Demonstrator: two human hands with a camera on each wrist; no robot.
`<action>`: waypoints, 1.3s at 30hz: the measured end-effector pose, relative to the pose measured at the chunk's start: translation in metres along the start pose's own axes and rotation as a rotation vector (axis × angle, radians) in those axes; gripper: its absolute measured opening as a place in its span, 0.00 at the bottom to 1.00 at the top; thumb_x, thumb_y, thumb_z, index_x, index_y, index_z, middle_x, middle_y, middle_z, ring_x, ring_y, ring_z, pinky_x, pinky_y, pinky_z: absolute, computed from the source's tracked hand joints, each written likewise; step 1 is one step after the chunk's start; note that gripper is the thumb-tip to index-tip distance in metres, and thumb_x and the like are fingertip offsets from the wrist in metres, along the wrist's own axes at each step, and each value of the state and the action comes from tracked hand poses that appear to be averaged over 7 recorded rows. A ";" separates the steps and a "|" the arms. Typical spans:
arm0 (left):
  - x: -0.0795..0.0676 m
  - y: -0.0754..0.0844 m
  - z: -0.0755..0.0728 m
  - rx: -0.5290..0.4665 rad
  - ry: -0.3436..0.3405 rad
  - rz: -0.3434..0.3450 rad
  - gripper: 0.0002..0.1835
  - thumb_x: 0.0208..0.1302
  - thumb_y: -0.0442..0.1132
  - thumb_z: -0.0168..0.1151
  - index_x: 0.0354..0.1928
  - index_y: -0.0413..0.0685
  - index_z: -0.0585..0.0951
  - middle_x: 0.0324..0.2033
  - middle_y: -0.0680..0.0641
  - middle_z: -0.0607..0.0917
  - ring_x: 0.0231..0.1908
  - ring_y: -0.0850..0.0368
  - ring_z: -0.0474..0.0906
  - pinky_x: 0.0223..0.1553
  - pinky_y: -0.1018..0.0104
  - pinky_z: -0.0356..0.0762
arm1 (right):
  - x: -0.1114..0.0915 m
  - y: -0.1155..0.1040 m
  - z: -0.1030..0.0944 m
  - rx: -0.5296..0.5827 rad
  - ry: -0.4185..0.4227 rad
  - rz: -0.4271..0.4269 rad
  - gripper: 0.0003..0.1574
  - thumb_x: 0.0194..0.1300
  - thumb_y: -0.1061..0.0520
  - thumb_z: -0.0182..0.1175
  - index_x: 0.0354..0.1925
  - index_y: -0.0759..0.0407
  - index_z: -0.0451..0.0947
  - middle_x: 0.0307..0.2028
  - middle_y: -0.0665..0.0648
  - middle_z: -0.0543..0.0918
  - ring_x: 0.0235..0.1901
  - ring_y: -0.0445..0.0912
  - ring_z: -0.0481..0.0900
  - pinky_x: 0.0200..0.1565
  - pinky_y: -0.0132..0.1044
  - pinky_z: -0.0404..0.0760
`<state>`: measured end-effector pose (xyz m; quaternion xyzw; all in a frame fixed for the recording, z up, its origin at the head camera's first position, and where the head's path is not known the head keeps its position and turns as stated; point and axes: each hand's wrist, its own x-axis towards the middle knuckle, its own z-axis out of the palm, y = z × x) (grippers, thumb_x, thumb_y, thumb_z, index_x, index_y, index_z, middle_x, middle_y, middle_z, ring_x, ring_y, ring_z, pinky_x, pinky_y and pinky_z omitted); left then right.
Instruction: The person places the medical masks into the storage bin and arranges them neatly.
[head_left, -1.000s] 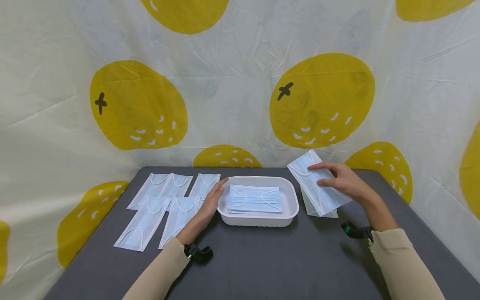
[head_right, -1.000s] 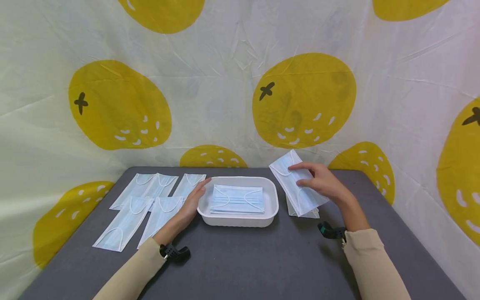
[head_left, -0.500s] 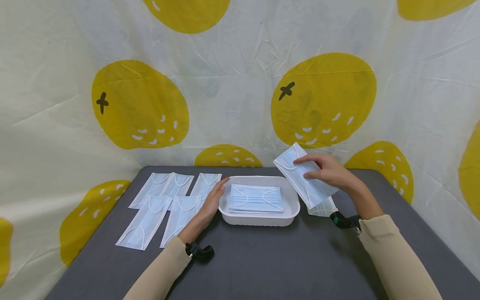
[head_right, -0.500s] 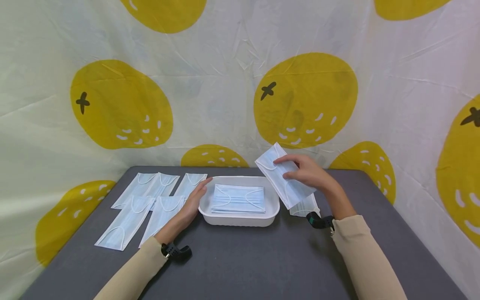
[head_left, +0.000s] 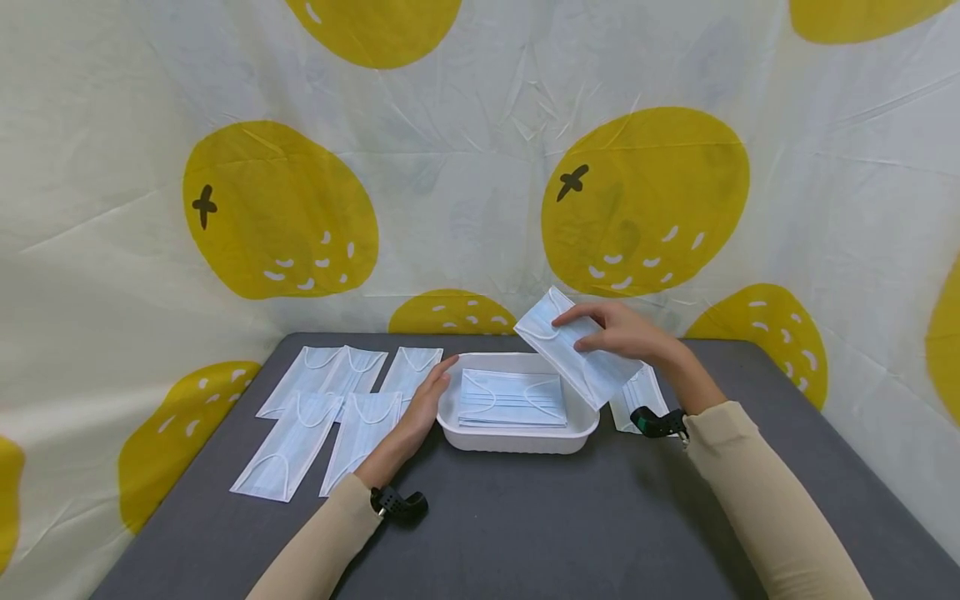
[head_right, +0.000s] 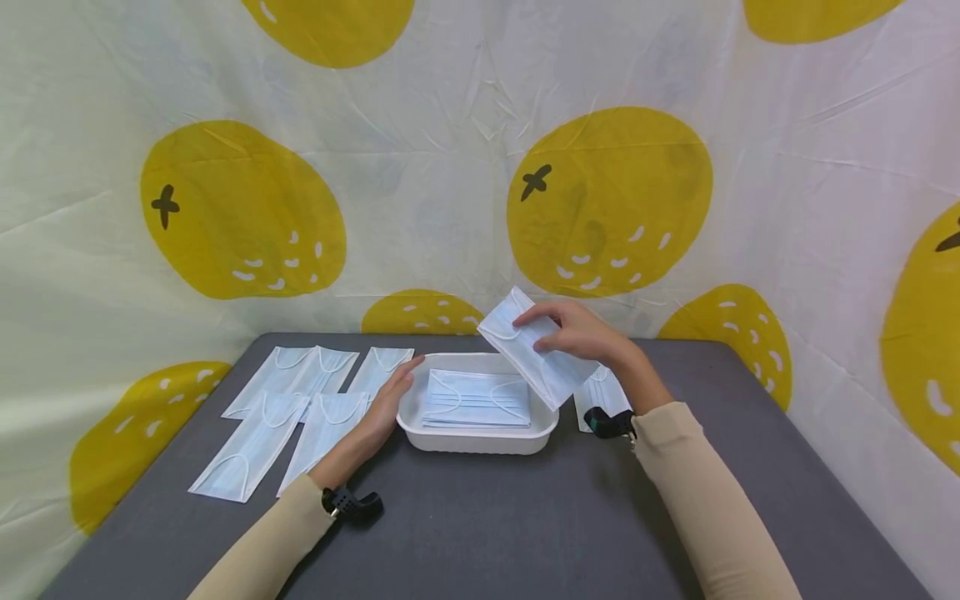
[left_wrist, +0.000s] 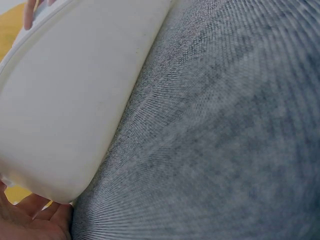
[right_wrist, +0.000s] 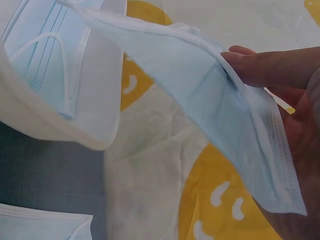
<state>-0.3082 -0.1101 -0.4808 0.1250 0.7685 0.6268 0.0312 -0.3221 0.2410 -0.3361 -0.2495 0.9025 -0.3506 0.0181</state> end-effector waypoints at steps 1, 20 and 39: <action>0.000 0.000 0.000 0.000 0.001 0.000 0.26 0.84 0.46 0.37 0.79 0.57 0.63 0.81 0.45 0.58 0.82 0.44 0.46 0.81 0.37 0.37 | 0.003 -0.002 0.001 0.004 -0.012 0.004 0.24 0.64 0.58 0.69 0.59 0.49 0.85 0.64 0.59 0.81 0.57 0.56 0.75 0.53 0.45 0.79; 0.001 -0.001 -0.001 -0.007 0.000 -0.002 0.26 0.84 0.47 0.37 0.79 0.57 0.63 0.81 0.45 0.59 0.82 0.44 0.47 0.81 0.38 0.38 | 0.047 -0.025 0.019 0.043 -0.240 0.024 0.21 0.63 0.58 0.68 0.55 0.49 0.87 0.64 0.58 0.81 0.60 0.55 0.74 0.60 0.46 0.73; 0.000 0.003 0.001 0.010 0.008 0.010 0.26 0.84 0.44 0.36 0.79 0.53 0.63 0.80 0.43 0.59 0.82 0.42 0.48 0.81 0.38 0.41 | 0.083 -0.018 0.050 0.053 -0.525 -0.096 0.28 0.57 0.73 0.61 0.56 0.63 0.85 0.60 0.61 0.84 0.57 0.50 0.74 0.57 0.39 0.72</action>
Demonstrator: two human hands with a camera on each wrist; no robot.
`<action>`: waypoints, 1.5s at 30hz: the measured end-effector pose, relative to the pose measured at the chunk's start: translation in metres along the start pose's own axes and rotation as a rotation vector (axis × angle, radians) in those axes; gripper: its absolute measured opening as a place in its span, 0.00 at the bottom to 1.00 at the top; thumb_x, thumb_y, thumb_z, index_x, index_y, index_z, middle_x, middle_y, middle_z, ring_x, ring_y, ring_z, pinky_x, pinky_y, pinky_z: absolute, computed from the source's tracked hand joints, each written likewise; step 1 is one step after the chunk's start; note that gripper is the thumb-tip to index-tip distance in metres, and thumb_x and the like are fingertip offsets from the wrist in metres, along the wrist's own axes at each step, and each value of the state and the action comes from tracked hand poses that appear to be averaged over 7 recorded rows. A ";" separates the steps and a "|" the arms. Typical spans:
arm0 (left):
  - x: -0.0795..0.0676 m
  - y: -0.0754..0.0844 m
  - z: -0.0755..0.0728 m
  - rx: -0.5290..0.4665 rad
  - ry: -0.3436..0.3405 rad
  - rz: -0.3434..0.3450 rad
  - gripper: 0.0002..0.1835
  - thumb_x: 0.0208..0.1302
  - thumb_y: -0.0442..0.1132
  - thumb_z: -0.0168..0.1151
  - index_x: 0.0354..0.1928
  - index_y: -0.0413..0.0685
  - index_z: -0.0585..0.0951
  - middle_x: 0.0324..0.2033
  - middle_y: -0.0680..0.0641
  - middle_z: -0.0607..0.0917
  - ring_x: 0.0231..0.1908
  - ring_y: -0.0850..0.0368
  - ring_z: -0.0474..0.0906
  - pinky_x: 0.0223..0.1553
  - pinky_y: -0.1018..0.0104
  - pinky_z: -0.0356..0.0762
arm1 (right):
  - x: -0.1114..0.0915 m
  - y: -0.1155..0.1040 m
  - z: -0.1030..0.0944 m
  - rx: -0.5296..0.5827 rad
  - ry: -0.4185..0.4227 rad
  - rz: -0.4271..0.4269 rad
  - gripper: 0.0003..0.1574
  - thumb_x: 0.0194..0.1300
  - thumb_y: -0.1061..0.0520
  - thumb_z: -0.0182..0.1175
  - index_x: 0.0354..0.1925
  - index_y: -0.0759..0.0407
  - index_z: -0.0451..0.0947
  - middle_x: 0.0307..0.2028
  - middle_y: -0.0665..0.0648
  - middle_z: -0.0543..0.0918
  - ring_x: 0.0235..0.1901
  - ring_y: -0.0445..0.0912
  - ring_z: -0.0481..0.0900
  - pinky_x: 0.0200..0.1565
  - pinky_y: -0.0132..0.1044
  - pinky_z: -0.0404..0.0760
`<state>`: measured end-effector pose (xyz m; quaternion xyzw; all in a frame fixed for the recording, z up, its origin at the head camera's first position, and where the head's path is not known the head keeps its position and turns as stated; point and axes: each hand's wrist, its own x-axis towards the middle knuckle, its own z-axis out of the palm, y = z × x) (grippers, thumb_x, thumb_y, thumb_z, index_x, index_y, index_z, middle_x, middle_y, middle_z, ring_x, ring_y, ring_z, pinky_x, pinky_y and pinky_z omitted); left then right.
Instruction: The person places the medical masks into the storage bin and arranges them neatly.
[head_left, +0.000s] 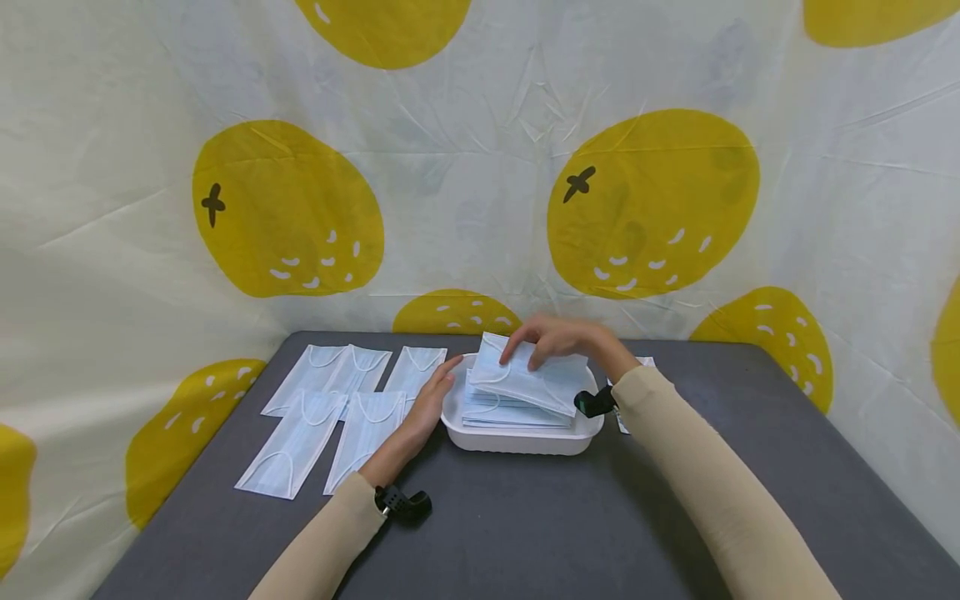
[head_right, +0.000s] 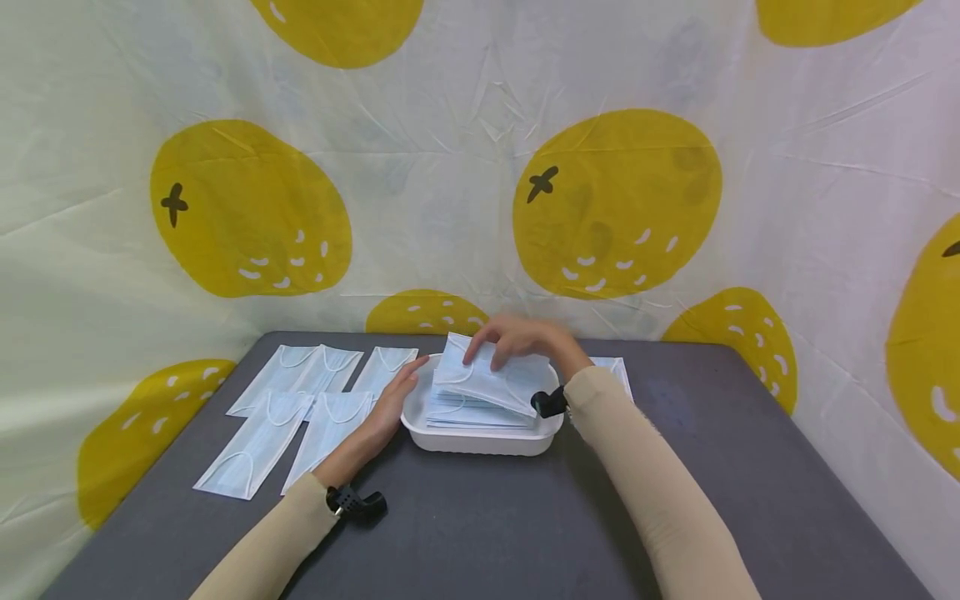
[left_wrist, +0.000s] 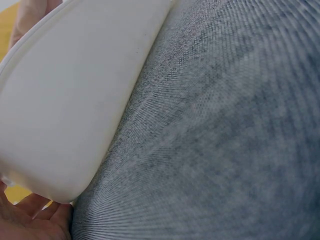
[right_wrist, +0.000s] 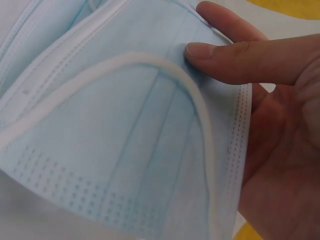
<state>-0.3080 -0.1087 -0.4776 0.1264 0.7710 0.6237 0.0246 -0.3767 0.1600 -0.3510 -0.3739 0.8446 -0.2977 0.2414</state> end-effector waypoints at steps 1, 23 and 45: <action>0.000 0.000 0.000 0.000 0.001 -0.001 0.26 0.84 0.44 0.36 0.79 0.53 0.63 0.80 0.43 0.59 0.82 0.42 0.48 0.81 0.38 0.41 | 0.002 0.000 0.001 -0.002 -0.008 0.008 0.28 0.57 0.73 0.60 0.56 0.62 0.86 0.61 0.60 0.84 0.56 0.50 0.74 0.57 0.38 0.71; 0.003 -0.003 -0.001 -0.004 0.003 -0.020 0.26 0.84 0.47 0.37 0.79 0.56 0.63 0.81 0.45 0.59 0.82 0.44 0.48 0.81 0.37 0.38 | 0.026 0.003 0.019 0.025 -0.098 0.115 0.31 0.56 0.78 0.58 0.53 0.58 0.88 0.63 0.57 0.83 0.55 0.49 0.71 0.39 0.33 0.69; 0.004 -0.005 0.000 -0.015 0.012 -0.017 0.26 0.84 0.46 0.38 0.79 0.56 0.65 0.81 0.46 0.59 0.82 0.45 0.48 0.81 0.39 0.40 | 0.031 -0.003 0.025 -0.196 0.010 0.091 0.38 0.52 0.82 0.51 0.52 0.55 0.89 0.60 0.57 0.86 0.51 0.47 0.76 0.51 0.36 0.75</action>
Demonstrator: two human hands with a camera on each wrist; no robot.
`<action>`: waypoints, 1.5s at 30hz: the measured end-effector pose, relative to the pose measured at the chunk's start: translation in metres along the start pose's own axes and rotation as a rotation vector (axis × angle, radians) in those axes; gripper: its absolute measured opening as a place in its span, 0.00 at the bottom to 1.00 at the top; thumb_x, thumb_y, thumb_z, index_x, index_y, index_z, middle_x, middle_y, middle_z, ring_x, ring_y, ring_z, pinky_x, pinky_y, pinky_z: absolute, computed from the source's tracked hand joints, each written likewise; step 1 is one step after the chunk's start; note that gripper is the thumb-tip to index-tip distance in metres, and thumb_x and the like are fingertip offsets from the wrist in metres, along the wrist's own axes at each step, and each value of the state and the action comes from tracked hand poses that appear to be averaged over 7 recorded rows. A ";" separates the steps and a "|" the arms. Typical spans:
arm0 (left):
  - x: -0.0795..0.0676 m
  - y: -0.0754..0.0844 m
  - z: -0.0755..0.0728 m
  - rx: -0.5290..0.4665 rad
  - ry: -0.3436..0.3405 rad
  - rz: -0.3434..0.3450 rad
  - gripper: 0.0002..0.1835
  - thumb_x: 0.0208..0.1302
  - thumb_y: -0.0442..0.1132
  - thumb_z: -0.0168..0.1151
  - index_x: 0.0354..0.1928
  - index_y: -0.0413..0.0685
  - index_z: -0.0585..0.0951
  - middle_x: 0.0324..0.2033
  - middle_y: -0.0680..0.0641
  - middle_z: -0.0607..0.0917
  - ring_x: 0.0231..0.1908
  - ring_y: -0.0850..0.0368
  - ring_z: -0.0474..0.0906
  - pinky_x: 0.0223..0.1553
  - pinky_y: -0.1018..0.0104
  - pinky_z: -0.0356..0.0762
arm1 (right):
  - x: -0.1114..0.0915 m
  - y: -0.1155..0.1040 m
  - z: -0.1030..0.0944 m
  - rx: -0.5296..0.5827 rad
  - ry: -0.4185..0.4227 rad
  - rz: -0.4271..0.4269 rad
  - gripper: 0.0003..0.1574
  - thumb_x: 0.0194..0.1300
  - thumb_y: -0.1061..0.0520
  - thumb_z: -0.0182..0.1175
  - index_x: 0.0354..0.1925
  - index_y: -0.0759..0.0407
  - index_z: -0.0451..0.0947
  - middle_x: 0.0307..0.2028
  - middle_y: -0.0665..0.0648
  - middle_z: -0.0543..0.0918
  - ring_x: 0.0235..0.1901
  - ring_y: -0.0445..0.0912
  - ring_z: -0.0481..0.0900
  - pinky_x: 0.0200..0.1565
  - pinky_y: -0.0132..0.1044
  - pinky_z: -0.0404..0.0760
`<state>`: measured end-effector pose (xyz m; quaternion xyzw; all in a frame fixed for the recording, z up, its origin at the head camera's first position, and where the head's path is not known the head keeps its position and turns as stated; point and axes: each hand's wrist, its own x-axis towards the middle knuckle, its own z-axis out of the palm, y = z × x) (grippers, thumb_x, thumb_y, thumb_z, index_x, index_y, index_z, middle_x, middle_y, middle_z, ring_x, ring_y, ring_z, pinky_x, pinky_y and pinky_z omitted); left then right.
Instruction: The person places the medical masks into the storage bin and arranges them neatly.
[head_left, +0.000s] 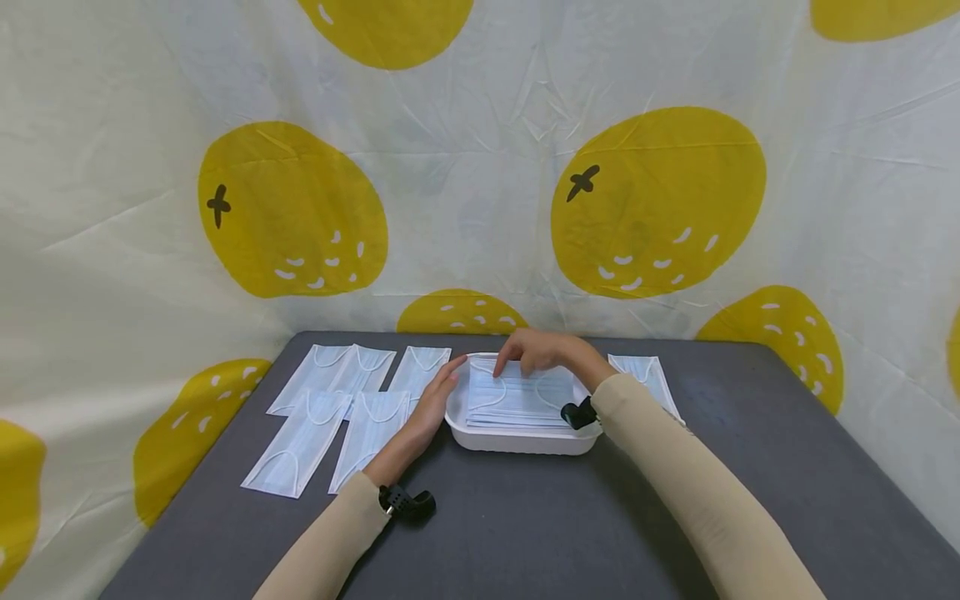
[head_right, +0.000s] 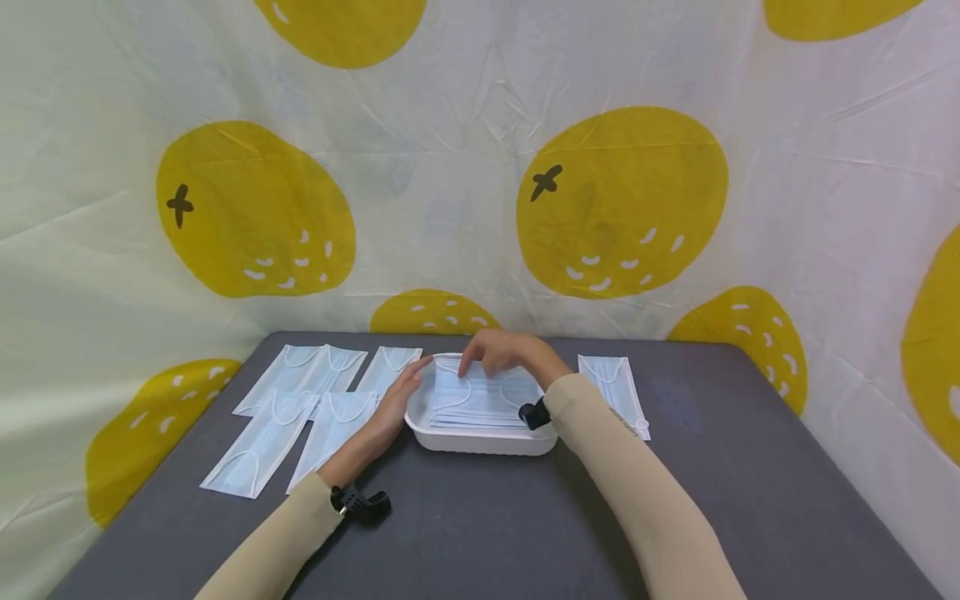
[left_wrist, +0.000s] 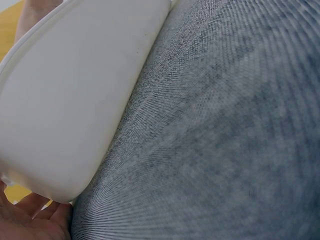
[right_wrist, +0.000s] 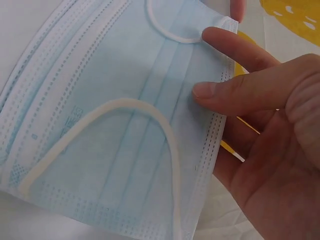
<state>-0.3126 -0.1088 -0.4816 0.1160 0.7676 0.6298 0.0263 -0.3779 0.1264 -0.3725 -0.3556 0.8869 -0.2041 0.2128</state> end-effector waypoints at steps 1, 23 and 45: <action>0.000 0.000 0.000 -0.001 -0.001 0.000 0.26 0.84 0.46 0.38 0.79 0.57 0.65 0.81 0.46 0.60 0.82 0.45 0.48 0.81 0.39 0.40 | 0.000 0.000 0.000 -0.001 0.008 -0.002 0.38 0.52 0.81 0.50 0.52 0.56 0.89 0.59 0.57 0.86 0.52 0.47 0.77 0.54 0.37 0.76; -0.001 0.002 0.001 0.004 0.003 -0.003 0.26 0.84 0.45 0.36 0.79 0.55 0.64 0.80 0.44 0.60 0.81 0.43 0.50 0.81 0.38 0.41 | -0.001 -0.005 0.003 -0.034 0.069 0.050 0.26 0.62 0.73 0.53 0.47 0.55 0.90 0.53 0.56 0.89 0.55 0.50 0.84 0.64 0.50 0.81; -0.001 0.001 0.003 -0.010 -0.007 -0.005 0.26 0.84 0.45 0.38 0.79 0.56 0.64 0.81 0.45 0.59 0.82 0.45 0.49 0.81 0.39 0.39 | -0.015 0.000 -0.003 0.028 0.140 -0.023 0.25 0.62 0.74 0.51 0.51 0.64 0.87 0.49 0.62 0.90 0.49 0.52 0.87 0.56 0.46 0.85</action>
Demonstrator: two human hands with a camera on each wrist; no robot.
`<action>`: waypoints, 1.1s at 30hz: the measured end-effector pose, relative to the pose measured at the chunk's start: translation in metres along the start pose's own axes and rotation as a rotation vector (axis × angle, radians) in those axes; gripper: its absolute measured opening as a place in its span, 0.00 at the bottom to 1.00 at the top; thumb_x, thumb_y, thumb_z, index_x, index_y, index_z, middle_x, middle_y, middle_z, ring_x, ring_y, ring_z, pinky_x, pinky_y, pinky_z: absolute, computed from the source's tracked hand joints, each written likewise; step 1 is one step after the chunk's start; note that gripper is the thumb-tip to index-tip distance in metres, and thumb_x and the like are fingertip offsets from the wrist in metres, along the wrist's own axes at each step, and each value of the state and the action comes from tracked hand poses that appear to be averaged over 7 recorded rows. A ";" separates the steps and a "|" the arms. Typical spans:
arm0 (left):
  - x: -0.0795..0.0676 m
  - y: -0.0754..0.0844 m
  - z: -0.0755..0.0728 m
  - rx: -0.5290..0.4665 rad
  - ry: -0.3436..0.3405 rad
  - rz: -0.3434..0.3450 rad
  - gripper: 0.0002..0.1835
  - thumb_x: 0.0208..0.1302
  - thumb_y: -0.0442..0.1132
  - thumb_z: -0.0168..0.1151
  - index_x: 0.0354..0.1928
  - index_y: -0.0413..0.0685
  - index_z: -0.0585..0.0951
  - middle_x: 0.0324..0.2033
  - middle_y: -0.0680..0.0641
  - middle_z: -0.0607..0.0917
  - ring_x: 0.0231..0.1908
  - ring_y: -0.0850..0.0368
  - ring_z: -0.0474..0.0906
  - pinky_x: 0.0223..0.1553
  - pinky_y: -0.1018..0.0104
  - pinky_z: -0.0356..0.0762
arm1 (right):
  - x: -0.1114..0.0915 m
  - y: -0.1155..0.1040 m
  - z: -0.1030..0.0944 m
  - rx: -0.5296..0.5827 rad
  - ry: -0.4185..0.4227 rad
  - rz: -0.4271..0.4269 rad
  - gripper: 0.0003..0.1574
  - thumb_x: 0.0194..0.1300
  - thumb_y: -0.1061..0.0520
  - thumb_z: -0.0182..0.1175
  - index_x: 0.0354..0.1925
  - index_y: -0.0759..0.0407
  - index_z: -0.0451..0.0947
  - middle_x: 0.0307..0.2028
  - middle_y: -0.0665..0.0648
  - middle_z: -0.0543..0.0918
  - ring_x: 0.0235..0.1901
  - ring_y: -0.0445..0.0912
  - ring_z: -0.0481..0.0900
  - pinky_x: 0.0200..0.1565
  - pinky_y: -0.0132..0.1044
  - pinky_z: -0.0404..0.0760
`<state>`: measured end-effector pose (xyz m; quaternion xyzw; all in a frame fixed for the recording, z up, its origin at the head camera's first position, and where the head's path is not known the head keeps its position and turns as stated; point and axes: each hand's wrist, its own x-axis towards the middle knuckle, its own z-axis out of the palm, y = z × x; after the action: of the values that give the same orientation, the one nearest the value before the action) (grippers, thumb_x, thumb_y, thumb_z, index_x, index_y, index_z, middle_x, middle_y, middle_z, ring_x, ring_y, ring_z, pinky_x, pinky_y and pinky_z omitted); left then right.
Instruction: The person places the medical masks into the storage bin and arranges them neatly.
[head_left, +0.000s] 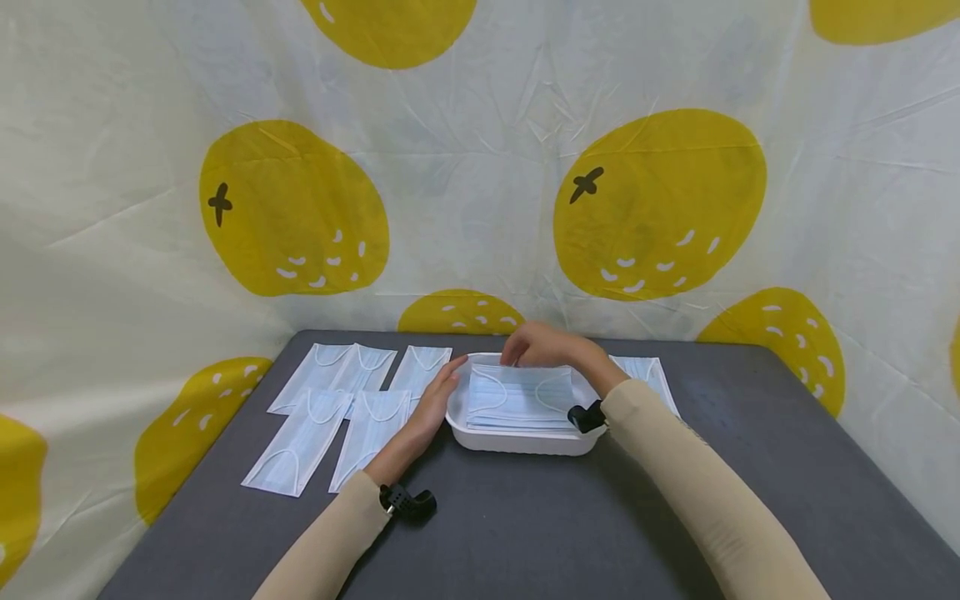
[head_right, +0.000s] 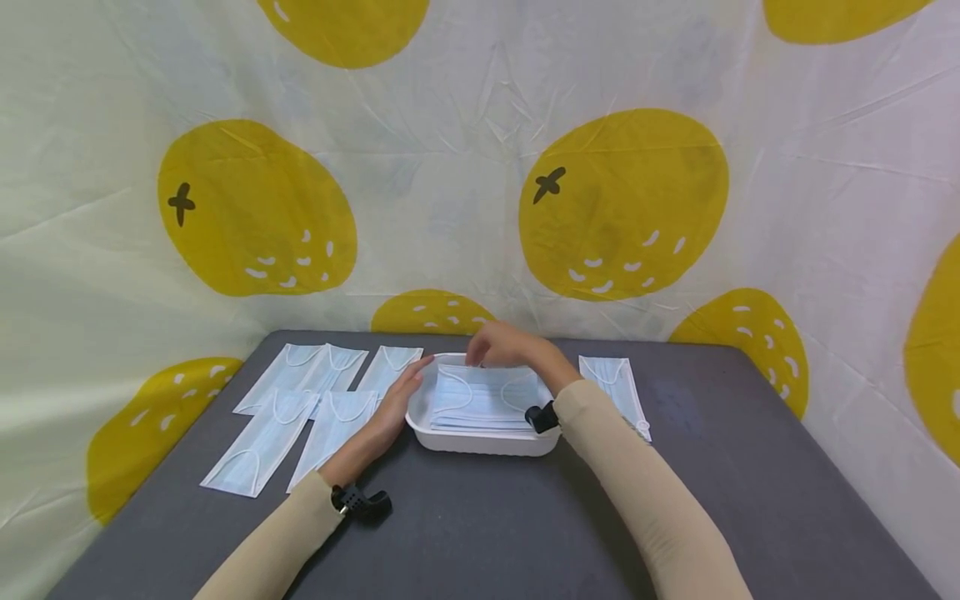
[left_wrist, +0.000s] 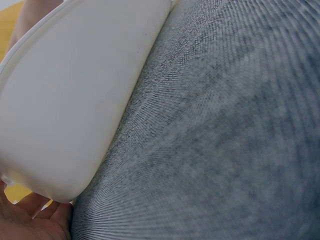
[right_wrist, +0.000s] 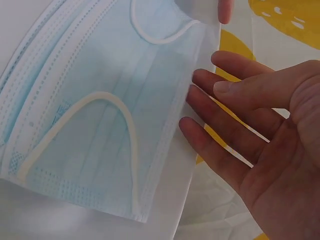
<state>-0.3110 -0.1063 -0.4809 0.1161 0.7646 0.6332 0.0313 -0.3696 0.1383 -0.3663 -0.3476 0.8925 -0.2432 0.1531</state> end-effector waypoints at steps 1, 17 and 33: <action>0.000 0.000 0.000 0.002 0.001 0.000 0.26 0.84 0.45 0.38 0.79 0.56 0.64 0.81 0.45 0.59 0.82 0.45 0.48 0.81 0.39 0.39 | -0.001 0.000 -0.001 0.003 0.011 -0.008 0.24 0.63 0.74 0.51 0.51 0.65 0.87 0.49 0.63 0.90 0.49 0.53 0.87 0.56 0.46 0.86; 0.002 0.000 -0.001 0.002 0.003 0.020 0.26 0.84 0.46 0.37 0.79 0.55 0.64 0.80 0.45 0.61 0.82 0.45 0.50 0.81 0.40 0.40 | -0.056 0.009 -0.021 0.135 0.244 -0.079 0.18 0.71 0.69 0.53 0.52 0.64 0.86 0.48 0.66 0.89 0.47 0.55 0.87 0.53 0.48 0.87; 0.001 -0.001 -0.001 0.018 0.000 0.002 0.26 0.84 0.47 0.37 0.79 0.57 0.64 0.81 0.45 0.59 0.82 0.44 0.47 0.81 0.38 0.38 | -0.132 0.045 -0.021 0.202 0.430 -0.015 0.16 0.74 0.66 0.57 0.57 0.69 0.82 0.52 0.70 0.87 0.49 0.57 0.87 0.51 0.36 0.87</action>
<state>-0.3122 -0.1069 -0.4817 0.1173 0.7702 0.6262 0.0295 -0.3092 0.2654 -0.3593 -0.2775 0.8731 -0.4008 -0.0083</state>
